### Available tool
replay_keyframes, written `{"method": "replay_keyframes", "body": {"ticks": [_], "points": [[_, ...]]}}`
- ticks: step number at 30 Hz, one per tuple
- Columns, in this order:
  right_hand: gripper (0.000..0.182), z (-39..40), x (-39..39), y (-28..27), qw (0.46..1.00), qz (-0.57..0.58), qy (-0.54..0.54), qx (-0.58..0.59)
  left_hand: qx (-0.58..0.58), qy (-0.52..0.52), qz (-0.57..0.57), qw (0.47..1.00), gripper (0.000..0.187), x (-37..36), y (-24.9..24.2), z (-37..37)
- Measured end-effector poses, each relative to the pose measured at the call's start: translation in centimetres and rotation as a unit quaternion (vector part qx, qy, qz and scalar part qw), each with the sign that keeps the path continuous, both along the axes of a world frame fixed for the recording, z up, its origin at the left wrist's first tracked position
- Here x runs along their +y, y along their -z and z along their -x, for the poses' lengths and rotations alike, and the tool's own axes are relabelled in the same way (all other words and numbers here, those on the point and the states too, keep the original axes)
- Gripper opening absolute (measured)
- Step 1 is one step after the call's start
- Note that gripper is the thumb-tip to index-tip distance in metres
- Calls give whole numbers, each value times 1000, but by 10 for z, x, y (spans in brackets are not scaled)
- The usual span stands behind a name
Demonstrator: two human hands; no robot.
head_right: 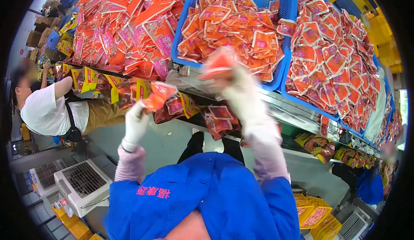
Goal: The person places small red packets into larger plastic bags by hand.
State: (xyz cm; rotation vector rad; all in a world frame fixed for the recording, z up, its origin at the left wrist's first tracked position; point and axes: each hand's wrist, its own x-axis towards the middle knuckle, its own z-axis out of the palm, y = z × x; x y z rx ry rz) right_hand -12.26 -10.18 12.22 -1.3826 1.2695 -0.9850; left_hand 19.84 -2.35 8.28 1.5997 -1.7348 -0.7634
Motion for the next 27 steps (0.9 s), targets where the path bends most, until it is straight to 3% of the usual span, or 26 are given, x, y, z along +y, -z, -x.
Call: {"method": "replay_keyframes", "body": {"ticks": [1, 2, 3, 4, 5, 7, 9, 12, 14, 15, 16, 17, 20, 21, 22, 25, 26, 27], "points": [[27, -43, 1, 10, 995, -28, -97, -21, -50, -6, -5, 999, 14, 13, 14, -6], [26, -82, 5, 15, 984, 4, -161, 71, -127, 0, 26, 992, 13, 15, 33, -11], [25, -115, 6, 31, 969, 73, -216, 89, -203, 5, 59, 977, 13, 16, 54, -15], [30, -145, 1, 62, 938, 13, -304, 163, -248, 28, -8, 968, 15, 13, 72, -21], [24, -173, -3, 97, 913, 45, -320, 248, -290, 55, 4, 955, 18, 11, 91, -28], [21, -194, -12, 101, 852, 35, -363, 375, -314, 71, -72, 944, 18, 7, 108, -43], [21, -206, -18, 74, 843, -38, -386, 372, -312, 74, -61, 945, 18, 4, 92, -57], [23, -224, -21, 45, 805, -22, -401, 437, -352, 10, -102, 930, 15, -11, 76, -63], [23, -264, -26, 102, 806, -31, -368, 462, -381, 3, -149, 913, 16, -28, 90, -52], [25, -279, -25, 103, 809, -43, -329, 486, -409, 1, -195, 892, 18, -34, 102, -53], [30, -278, -23, 104, 745, 4, -420, 518, -395, 13, -221, 892, 20, -42, 118, -61], [32, -283, -27, 126, 733, 9, -438, 521, -394, 18, -215, 893, 20, -39, 113, -69], [42, -297, -36, 230, 799, 65, -345, 488, -240, 8, -144, 960, 19, -26, 94, -84], [47, -296, -34, 262, 846, 181, -254, 432, -220, 7, -130, 967, 21, -24, 93, -91], [35, -296, -50, 156, 771, -81, -420, 473, -271, -13, -137, 953, 20, -29, 92, -93], [21, -234, -42, 80, 837, 107, -385, 373, -343, -37, -125, 930, 20, -27, 80, -95], [20, -190, -34, -10, 876, 24, -339, 342, -326, -51, -102, 938, 18, -31, 55, -85], [28, -139, -31, -30, 927, 59, -198, 312, -316, -67, -88, 942, 16, -25, 19, -83]]}}
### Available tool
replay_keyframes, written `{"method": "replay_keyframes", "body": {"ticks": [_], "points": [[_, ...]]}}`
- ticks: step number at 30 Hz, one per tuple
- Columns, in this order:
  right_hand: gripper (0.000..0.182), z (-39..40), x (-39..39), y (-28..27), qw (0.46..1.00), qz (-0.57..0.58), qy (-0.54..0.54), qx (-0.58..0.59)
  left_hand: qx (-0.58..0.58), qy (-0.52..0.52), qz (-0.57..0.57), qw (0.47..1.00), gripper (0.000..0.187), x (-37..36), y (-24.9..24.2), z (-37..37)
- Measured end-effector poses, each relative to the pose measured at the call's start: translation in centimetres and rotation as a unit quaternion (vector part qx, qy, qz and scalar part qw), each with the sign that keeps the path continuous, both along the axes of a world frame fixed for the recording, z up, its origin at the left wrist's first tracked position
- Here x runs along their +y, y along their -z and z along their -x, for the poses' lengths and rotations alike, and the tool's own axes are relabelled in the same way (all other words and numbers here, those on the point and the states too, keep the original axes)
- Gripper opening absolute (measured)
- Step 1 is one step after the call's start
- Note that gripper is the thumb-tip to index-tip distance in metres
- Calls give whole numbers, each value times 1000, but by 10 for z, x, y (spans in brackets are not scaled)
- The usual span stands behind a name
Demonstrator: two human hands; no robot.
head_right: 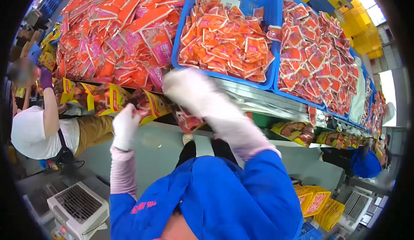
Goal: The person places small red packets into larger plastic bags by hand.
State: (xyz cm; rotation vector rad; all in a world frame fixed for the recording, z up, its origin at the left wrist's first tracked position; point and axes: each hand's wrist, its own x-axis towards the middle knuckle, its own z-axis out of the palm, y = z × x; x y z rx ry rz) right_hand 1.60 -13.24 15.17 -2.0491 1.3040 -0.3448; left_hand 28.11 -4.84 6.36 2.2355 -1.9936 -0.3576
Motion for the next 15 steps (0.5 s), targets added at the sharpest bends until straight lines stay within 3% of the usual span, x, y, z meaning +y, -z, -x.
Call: {"method": "replay_keyframes", "body": {"ticks": [1, 2, 4, 5, 6, 8, 10, 12, 15], "points": [[37, 71, -6, 16, 981, 81, 178, 1, 90, 2, 53, 994, 13, 3, -36, -3], [47, 153, -19, 29, 926, 132, 352, 44, 169, -8, 105, 980, 11, 11, -64, -8], [68, 311, -37, 107, 788, 183, 518, 276, 207, 9, 130, 970, 6, 17, -74, -3], [75, 351, -41, 143, 773, 47, 528, 348, 271, 45, 106, 956, 6, 19, -71, 6], [69, 384, -42, 196, 793, -3, 480, 375, 333, 82, 80, 936, 7, 22, -67, 16], [54, 426, -71, 257, 754, 7, 564, 337, 264, 149, 142, 942, 13, 21, -47, 50], [42, 430, -67, 276, 787, 17, 508, 348, 147, 201, 139, 959, 17, 15, -15, 66], [29, 419, -47, 234, 827, 90, 356, 425, 0, 225, 55, 973, 22, 7, 21, 61], [21, 402, -15, 161, 895, 109, 391, 185, 8, 228, 91, 969, 31, 16, 25, 53]]}}
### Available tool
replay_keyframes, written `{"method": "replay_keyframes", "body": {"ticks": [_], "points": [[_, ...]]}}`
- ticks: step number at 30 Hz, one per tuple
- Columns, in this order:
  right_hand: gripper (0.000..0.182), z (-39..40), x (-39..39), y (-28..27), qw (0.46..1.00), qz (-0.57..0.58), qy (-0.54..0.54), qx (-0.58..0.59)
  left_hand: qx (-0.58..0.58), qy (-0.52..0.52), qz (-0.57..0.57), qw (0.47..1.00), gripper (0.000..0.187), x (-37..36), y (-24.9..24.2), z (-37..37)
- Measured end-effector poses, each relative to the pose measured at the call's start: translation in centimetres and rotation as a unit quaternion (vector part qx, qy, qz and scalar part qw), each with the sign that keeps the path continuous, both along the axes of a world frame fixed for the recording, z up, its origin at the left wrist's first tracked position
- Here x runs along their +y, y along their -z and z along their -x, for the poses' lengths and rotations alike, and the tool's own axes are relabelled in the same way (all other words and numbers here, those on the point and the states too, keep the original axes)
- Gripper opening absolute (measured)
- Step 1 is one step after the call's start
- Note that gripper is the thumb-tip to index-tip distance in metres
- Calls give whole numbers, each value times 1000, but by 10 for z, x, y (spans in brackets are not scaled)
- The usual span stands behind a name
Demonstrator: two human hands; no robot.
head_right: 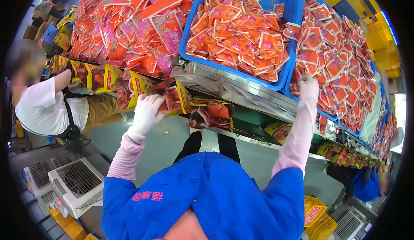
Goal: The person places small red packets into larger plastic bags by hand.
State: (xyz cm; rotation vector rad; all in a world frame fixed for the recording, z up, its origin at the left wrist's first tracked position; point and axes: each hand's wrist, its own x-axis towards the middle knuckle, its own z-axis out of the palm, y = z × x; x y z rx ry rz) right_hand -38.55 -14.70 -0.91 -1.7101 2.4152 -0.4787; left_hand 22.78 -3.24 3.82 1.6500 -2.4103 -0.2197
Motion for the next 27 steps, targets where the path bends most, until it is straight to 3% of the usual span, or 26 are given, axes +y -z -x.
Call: {"method": "replay_keyframes", "body": {"ticks": [1, 3, 4, 6, 7, 10, 11, 13, 14, 15, 16, 21, 22, 24, 25, 27], "points": [[20, -11, 8, -20, 998, 21, -17, -53, -1, -5, -2, 1000, 31, 3, -7, -4], [17, -112, 27, -91, 942, 65, -46, -326, -26, 72, -9, 997, 38, 10, -29, -15], [16, -159, 29, -107, 910, 63, -68, -404, -57, 89, 7, 994, 25, 10, -19, -21], [10, -241, 25, -107, 842, 78, -143, -515, -73, 91, 29, 993, 18, 9, 17, -32], [11, -281, 22, -101, 876, 61, -176, -445, -89, 96, 54, 990, 11, 4, 25, -36], [10, -400, 22, -86, 826, 40, -275, -490, -59, 80, 79, 992, 8, 7, 23, -37], [12, -430, 32, -104, 802, -47, -267, -531, -61, 72, 75, 993, 8, 9, 23, -40], [9, -478, 27, -38, 825, 138, -504, -214, -34, 67, 90, 993, 9, 12, 21, -46], [14, -494, 30, -41, 823, -15, -564, -57, -30, 59, 109, 992, 9, 12, 21, -47], [17, -519, 27, -25, 778, -163, -606, 27, -27, 53, 124, 990, 10, 13, 21, -49], [21, -548, 25, 15, 768, -249, -590, 12, -53, 70, 86, 992, 9, 13, 16, -50], [27, -569, 5, 5, 826, -222, -518, -2, -29, 49, 101, 993, 7, 15, 27, -64], [36, -565, 1, -6, 840, -248, -478, -65, -26, 43, 91, 995, 6, 15, 26, -68], [39, -543, -6, -62, 815, -261, -505, -114, -16, 28, 74, 997, 7, 11, 21, -72], [41, -535, -10, -62, 828, -234, -475, -185, -19, 25, 73, 997, 7, 12, 19, -77], [44, -502, -22, -69, 802, -213, -451, -329, -40, 11, 74, 996, 6, 10, 14, -83]]}}
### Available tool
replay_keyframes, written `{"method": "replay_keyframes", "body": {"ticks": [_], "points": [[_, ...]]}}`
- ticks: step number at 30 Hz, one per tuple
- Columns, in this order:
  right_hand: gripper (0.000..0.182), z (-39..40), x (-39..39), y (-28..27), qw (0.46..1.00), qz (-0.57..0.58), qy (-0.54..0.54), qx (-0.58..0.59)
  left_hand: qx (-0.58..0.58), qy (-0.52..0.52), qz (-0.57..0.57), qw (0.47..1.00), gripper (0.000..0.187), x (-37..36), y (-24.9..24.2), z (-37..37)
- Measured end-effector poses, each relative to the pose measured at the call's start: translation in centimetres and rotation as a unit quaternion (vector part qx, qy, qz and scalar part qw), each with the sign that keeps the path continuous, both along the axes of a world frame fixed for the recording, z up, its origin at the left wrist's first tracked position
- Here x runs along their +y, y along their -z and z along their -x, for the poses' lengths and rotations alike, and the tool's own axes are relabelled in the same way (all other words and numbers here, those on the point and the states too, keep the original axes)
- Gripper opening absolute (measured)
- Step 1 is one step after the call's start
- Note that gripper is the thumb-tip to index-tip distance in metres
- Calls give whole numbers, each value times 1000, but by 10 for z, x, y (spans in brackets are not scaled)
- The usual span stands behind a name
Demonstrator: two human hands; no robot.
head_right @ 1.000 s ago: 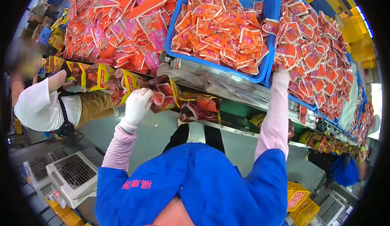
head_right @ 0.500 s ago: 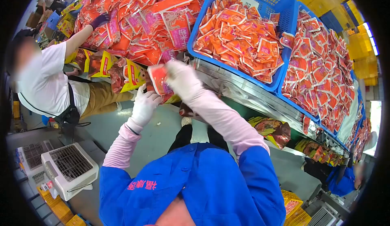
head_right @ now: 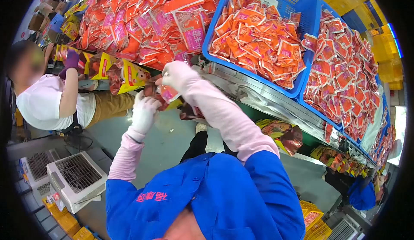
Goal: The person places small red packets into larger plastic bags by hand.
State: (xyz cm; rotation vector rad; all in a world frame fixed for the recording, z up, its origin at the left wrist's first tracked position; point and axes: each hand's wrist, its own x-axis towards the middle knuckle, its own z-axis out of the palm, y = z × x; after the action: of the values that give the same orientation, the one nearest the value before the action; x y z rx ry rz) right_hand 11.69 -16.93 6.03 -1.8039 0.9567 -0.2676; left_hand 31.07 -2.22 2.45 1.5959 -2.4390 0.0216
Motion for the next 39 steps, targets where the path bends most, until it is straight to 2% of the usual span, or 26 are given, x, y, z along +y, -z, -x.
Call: {"method": "replay_keyframes", "body": {"ticks": [1, 2, 4, 7, 9, 10, 12, 14, 16, 17, 18, 20, 21, 22, 23, 24, 25, 27, 28, 29, 30, 31, 32, 35, 37, 39], "points": [[43, 30, -1, -18, 1000, -3, 22, -20, 6, -35, -44, 998, 10, 0, -17, 5], [41, 64, 1, -38, 998, -2, 48, -38, 81, -50, -19, 995, 14, -5, -28, 11], [36, 131, 15, -55, 987, -37, 114, -112, 123, -13, 38, 992, 16, -32, -50, 35], [30, 192, 41, -55, 965, -16, 251, -78, 219, 86, 119, 965, 20, -114, -52, 113], [24, 218, 59, -40, 950, -7, 306, -62, 106, 10, 136, 985, 29, -178, -32, 163], [22, 225, 68, -32, 939, -26, 335, -76, 8, -71, 43, 997, 27, -203, -27, 184], [20, 238, 79, -15, 920, -79, 362, -126, -125, -106, -117, 979, 20, -249, 3, 199], [17, 241, 79, -18, 905, -84, 386, -159, 178, -25, -11, 984, 14, -229, 2, 176], [16, 229, 72, -21, 868, -69, 447, -204, 348, -7, -28, 937, 16, -181, -36, 148], [15, 214, 63, -22, 875, -85, 389, -276, 447, -11, -84, 891, 15, -155, -44, 142], [14, 194, 57, -55, 933, -75, 310, -166, 543, -20, -135, 828, 15, -127, -52, 136], [8, 142, 33, -43, 941, -26, 114, -319, 533, -28, -197, 822, 22, -81, -72, 118], [13, 116, 30, -54, 933, -113, 87, -332, 549, -59, -161, 818, 30, -70, -57, 101], [15, 88, 24, -57, 956, -129, 104, -240, 600, -104, -187, 771, 32, -58, -76, 95], [15, 60, 19, -38, 960, 111, 91, -239, 497, -95, -99, 857, 34, -52, -73, 81], [17, 38, 15, -33, 965, 134, 64, -218, 379, -83, -12, 922, 36, -46, -66, 63], [17, 19, 15, -30, 963, 134, 61, -228, 378, -88, -9, 922, 36, -36, -55, 50], [11, -6, 8, -20, 957, 190, 68, -207, 521, -209, -148, 814, 33, -11, -28, 26], [11, -18, 9, -20, 958, 190, 66, -204, 524, -210, -147, 812, 33, -3, -14, 13], [10, -34, 9, -21, 974, 196, -96, -54, 294, -133, -72, 944, 30, 2, -1, -1], [11, -46, 8, -20, 946, 187, -242, 105, 45, -34, 12, 998, 27, 3, 9, -10], [18, -69, 16, 7, 889, 243, -324, 214, 43, -75, -25, 996, 23, 5, 18, -13], [19, -91, 17, 46, 880, 235, -322, 259, 40, -102, -65, 992, 19, 6, 26, -13], [19, -129, 18, 135, 896, 192, -263, 301, 53, -39, -13, 998, 11, 13, 27, -1], [19, -121, 25, 123, 905, 177, -274, 272, 49, -61, -29, 996, 12, 13, 29, -4], [20, -80, 35, 65, 925, 184, -270, 193, 25, -95, -89, 991, 14, 14, 5, -13]]}}
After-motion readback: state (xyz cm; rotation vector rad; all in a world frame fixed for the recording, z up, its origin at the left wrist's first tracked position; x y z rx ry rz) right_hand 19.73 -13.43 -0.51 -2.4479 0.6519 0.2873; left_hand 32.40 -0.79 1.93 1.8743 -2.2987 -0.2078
